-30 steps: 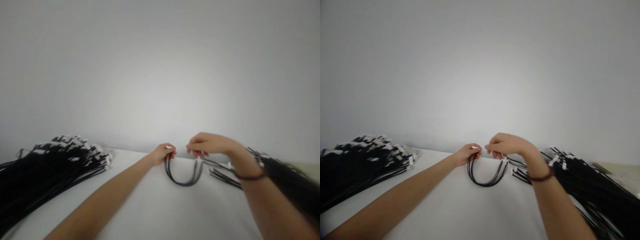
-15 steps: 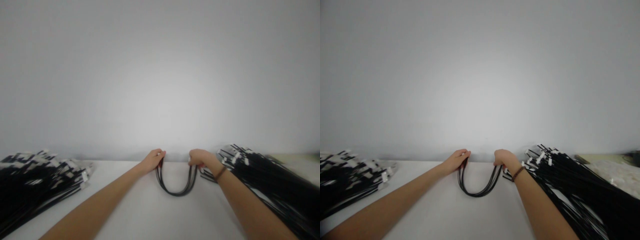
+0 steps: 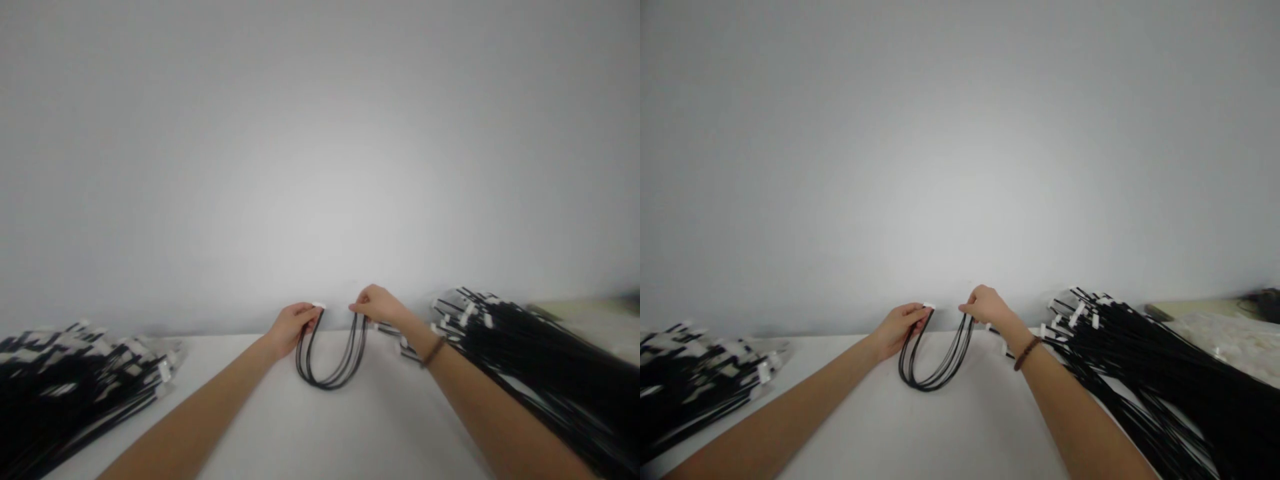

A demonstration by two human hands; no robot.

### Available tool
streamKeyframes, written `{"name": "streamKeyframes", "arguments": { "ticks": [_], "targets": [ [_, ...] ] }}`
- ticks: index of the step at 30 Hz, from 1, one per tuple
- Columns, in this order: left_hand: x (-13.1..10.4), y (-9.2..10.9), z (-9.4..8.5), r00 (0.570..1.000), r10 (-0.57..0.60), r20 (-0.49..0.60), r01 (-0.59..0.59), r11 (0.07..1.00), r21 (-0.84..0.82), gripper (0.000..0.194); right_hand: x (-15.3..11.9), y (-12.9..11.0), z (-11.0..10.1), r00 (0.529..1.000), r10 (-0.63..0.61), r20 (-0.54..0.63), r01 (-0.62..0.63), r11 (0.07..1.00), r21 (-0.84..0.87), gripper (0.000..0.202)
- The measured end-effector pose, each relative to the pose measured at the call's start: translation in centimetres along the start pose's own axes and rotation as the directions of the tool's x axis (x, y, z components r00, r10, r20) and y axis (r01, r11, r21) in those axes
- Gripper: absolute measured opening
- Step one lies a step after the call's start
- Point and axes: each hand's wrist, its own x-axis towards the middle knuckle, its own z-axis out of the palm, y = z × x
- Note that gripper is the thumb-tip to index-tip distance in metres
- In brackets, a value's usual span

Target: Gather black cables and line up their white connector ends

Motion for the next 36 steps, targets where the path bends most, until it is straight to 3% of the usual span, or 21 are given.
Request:
{"name": "streamKeyframes", "arguments": {
  "ticks": [3, 5, 9, 11, 14, 22, 26, 32, 36],
  "targets": [
    [0.1, -0.1, 0.0, 1.000, -0.014, -0.023, 0.013, 0.999, -0.029, 0.024, 0.8, 0.4, 2.3, 0.996, 0.027, -0.086, -0.006, 0.972, 0.235, 0.037],
    [0.2, -0.2, -0.1, 0.999, -0.024, -0.040, 0.023, 0.999, -0.037, 0.025, 1.1, 0.6, 3.6, 0.994, 0.077, -0.083, -0.030, 0.884, 0.467, 0.036],
    [0.6, -0.5, -0.4, 0.998, -0.005, -0.058, 0.003, 0.999, -0.037, 0.025, 0.8, 0.7, 3.8, 0.986, 0.078, 0.145, -0.161, 0.654, 0.739, 0.027],
    [0.7, -0.7, -0.5, 0.998, -0.001, -0.065, -0.001, 0.999, -0.034, 0.025, 0.5, 0.7, 3.2, 0.966, 0.010, 0.260, -0.218, 0.574, 0.789, 0.020],
    [0.7, -0.7, -0.5, 0.997, -0.012, -0.076, 0.010, 1.000, -0.029, 0.026, 0.3, 0.8, 2.9, 0.953, -0.025, 0.303, -0.252, 0.491, 0.834, 0.010],
    [1.3, -0.9, -1.5, 0.999, -0.045, -0.002, 0.045, 0.996, -0.074, 0.023, 0.9, -0.6, 6.1, 0.910, 0.197, 0.365, -0.414, 0.431, 0.801, 0.015],
    [1.1, -0.8, -1.2, 1.000, -0.020, -0.018, 0.019, 0.998, -0.067, 0.022, 0.6, -1.3, 6.5, 0.936, 0.183, 0.301, -0.350, 0.383, 0.855, 0.007],
    [0.4, -0.7, -0.8, 0.966, 0.105, -0.236, -0.126, 0.989, -0.078, 0.027, 1.0, -1.4, 7.5, 0.974, 0.208, 0.086, -0.144, 0.283, 0.948, 0.005],
    [0.4, -1.1, -0.9, 0.954, 0.173, -0.246, -0.193, 0.979, -0.060, 0.025, 1.5, -1.7, 8.4, 0.981, 0.191, -0.044, -0.003, 0.241, 0.971, 0.015]
  ]
}}
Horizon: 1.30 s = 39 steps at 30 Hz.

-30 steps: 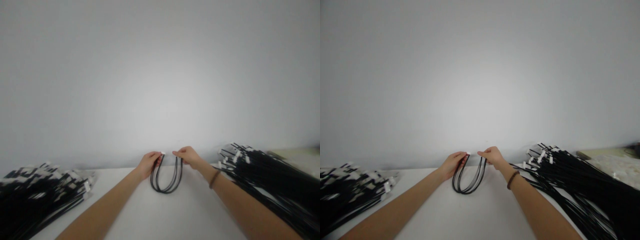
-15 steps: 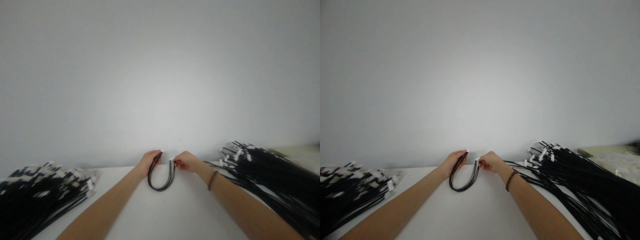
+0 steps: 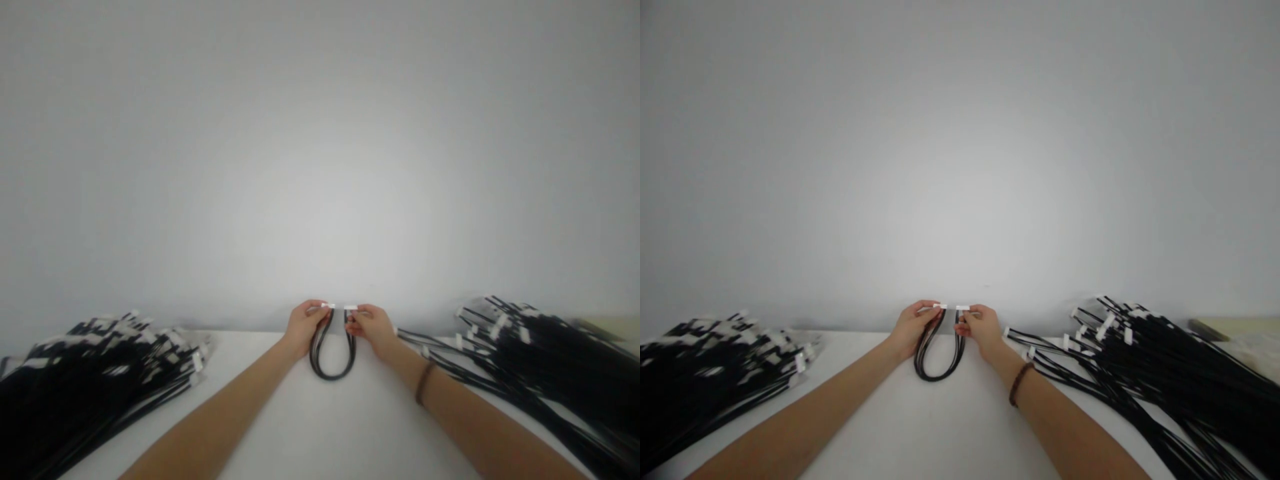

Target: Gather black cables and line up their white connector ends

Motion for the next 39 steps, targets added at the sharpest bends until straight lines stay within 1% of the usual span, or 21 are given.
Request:
{"name": "streamKeyframes", "arguments": {
  "ticks": [4, 10, 18, 23, 34, 39],
  "targets": [
    [-0.04, -0.19, 0.16, 0.999, 0.024, 0.037, -0.024, 1.000, -0.018, 0.022, 0.00, 0.21, 0.04, 0.998, -0.047, 0.036, 0.046, 0.999, 0.013, 0.020],
    [0.09, 0.11, 0.15, 0.995, -0.033, 0.092, 0.034, 0.999, -0.007, 0.021, 0.07, 0.27, -0.28, 0.996, -0.054, 0.065, 0.051, 0.998, 0.046, 0.023],
    [0.15, 0.18, 0.27, 0.991, -0.048, 0.123, 0.049, 0.999, -0.003, 0.020, -0.15, 0.13, -0.34, 0.995, -0.062, 0.075, 0.058, 0.997, 0.054, 0.028],
    [0.08, 0.33, 0.45, 0.993, -0.045, 0.114, 0.045, 0.999, 0.001, 0.021, -0.37, 0.10, -0.34, 0.993, -0.087, 0.083, 0.085, 0.996, 0.026, 0.030],
    [0.28, -0.01, 0.29, 0.994, -0.041, 0.101, 0.044, 0.999, -0.023, 0.022, -0.60, 0.22, -0.37, 0.985, -0.135, 0.111, 0.139, 0.990, -0.030, 0.028],
    [0.21, 0.20, 0.35, 0.992, -0.056, 0.110, 0.058, 0.998, -0.015, 0.023, -0.61, 0.25, -0.41, 0.983, -0.142, 0.112, 0.149, 0.988, -0.050, 0.030]
  ]
}}
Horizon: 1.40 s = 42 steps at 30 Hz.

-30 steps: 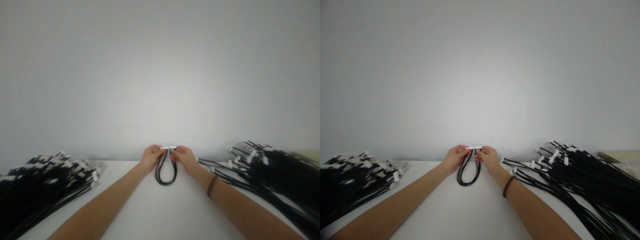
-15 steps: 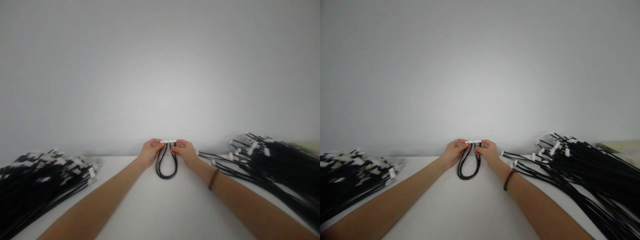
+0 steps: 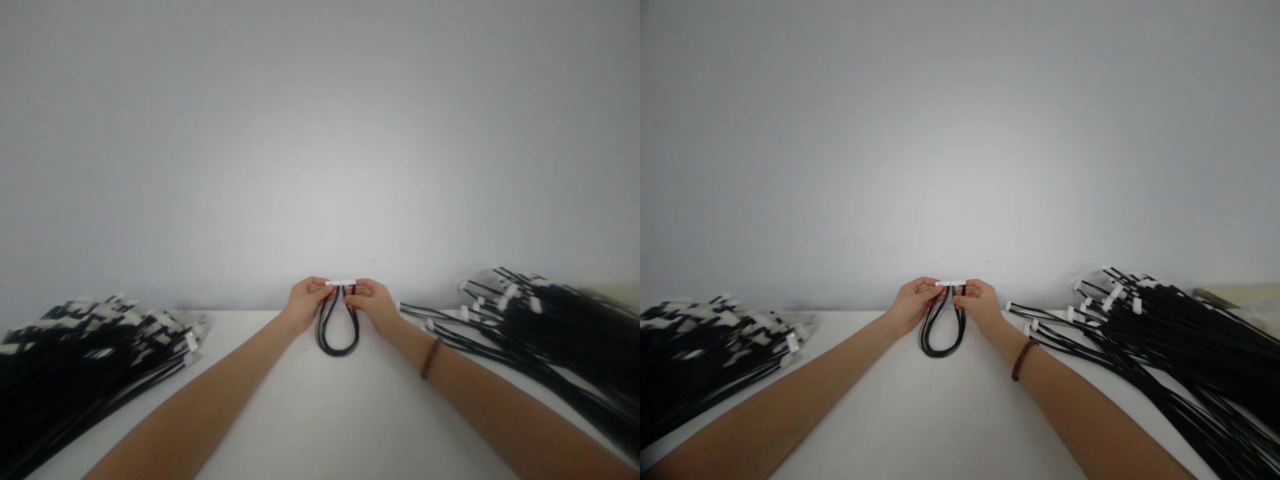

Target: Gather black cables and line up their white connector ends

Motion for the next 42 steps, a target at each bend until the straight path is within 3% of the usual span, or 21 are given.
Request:
{"name": "streamKeyframes", "arguments": {
  "ticks": [42],
  "targets": [
    [0.01, 0.09, 0.00, 1.000, 0.007, 0.023, -0.007, 1.000, 0.004, 0.025, -0.19, -0.34, 0.20, 1.000, -0.018, -0.020, 0.017, 0.998, -0.057, 0.031]
  ]
}}
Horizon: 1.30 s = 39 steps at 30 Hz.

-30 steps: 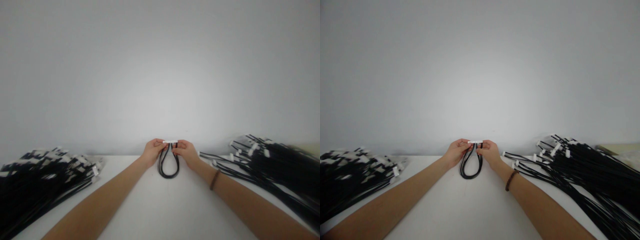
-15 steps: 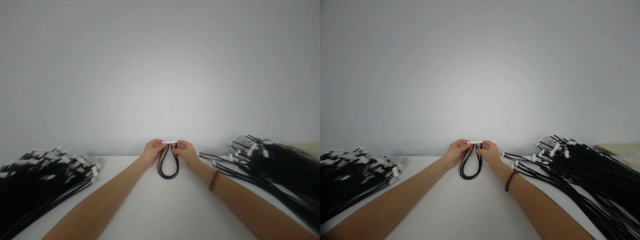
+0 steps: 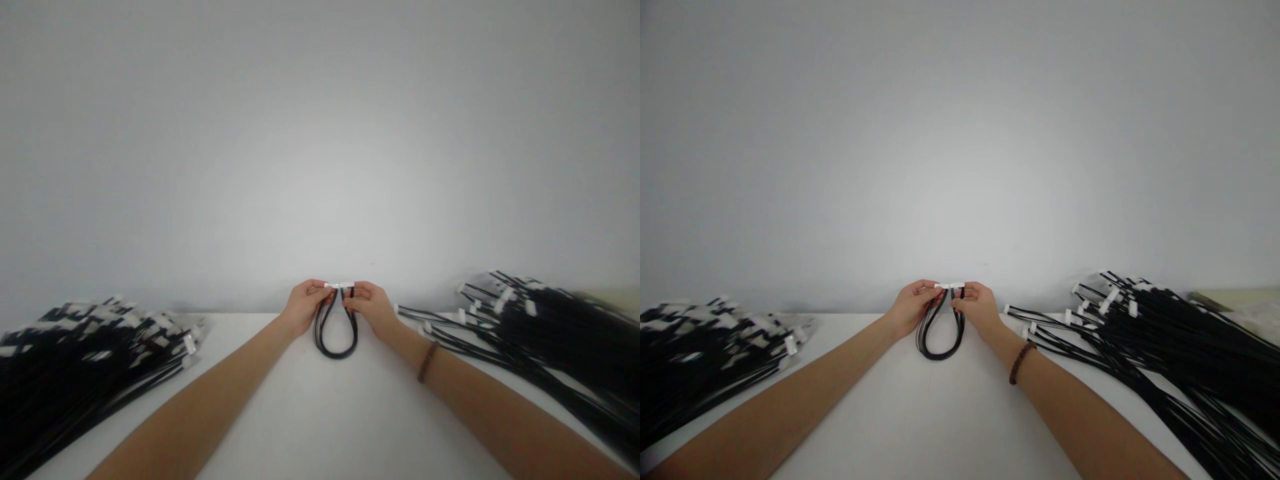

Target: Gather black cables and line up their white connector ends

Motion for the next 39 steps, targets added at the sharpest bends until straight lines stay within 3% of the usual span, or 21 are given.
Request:
{"name": "streamKeyframes", "arguments": {
  "ticks": [4, 10, 13, 15, 18, 21, 23, 26, 28, 30, 33, 35, 39],
  "targets": [
    [-0.3, 0.4, 0.4, 1.000, -0.019, 0.022, 0.020, 1.000, -0.023, 0.024, 0.0, -0.1, 0.0, 1.000, 0.001, 0.010, -0.001, 1.000, 0.011, 0.035],
    [-1.5, 0.7, 2.4, 0.961, -0.225, 0.159, 0.248, 0.959, -0.140, 0.026, -0.3, 0.1, 0.2, 0.993, 0.010, 0.115, -0.027, 0.989, 0.143, 0.061],
    [-2.0, 0.9, 3.4, 0.973, -0.215, 0.079, 0.220, 0.974, -0.059, 0.026, -0.8, 0.1, 0.9, 0.997, -0.006, 0.083, -0.007, 0.988, 0.153, 0.066],
    [-2.0, 1.1, 3.9, 0.988, -0.148, -0.035, 0.150, 0.986, 0.071, 0.025, -1.1, -0.1, 1.5, 0.999, -0.043, 0.033, 0.039, 0.990, 0.137, 0.059],
    [-1.5, 1.5, 4.0, 0.978, 0.116, -0.171, -0.044, 0.925, 0.376, 0.022, -1.6, -0.4, 2.2, 0.994, -0.105, 0.018, 0.104, 0.991, 0.083, 0.037],
    [-1.2, 2.1, 3.8, 0.918, 0.354, -0.181, -0.161, 0.746, 0.647, 0.020, -1.6, -0.6, 2.3, 0.988, -0.150, -0.047, 0.149, 0.988, -0.028, 0.030],
    [-1.2, 2.6, 3.7, 0.914, 0.385, -0.131, -0.163, 0.642, 0.749, 0.022, -1.4, -0.5, 2.3, 0.989, -0.135, -0.066, 0.132, 0.990, -0.041, 0.028],
    [-1.3, 3.5, 3.5, 0.966, 0.255, -0.050, -0.098, 0.535, 0.839, 0.036, -0.9, -0.1, 2.1, 0.999, -0.017, 0.044, 0.013, 0.996, 0.087, 0.021],
    [-1.3, 3.8, 3.3, 0.990, 0.131, -0.055, -0.022, 0.523, 0.852, 0.044, -0.4, 0.1, 1.9, 0.991, 0.093, 0.096, -0.110, 0.977, 0.184, 0.017],
    [-1.0, 4.0, 2.9, 0.991, 0.035, -0.127, 0.084, 0.576, 0.813, 0.044, 0.2, 0.1, 1.3, 0.965, 0.237, 0.112, -0.257, 0.937, 0.235, 0.016],
    [-0.5, 4.0, 1.7, 0.965, -0.184, -0.188, 0.262, 0.735, 0.626, 0.026, 1.0, -0.3, 0.2, 0.913, 0.383, 0.142, -0.405, 0.896, 0.182, 0.022],
    [-0.2, 4.1, 0.8, 0.941, -0.309, -0.136, 0.335, 0.801, 0.496, 0.014, 1.4, -0.6, -0.6, 0.904, 0.394, 0.166, -0.411, 0.907, 0.089, 0.027],
    [0.4, 4.5, -0.8, 0.916, -0.401, 0.003, 0.389, 0.892, 0.229, 0.010, 1.6, -1.3, -1.4, 0.898, 0.368, 0.241, -0.339, 0.928, -0.154, 0.032]
  ]
}}
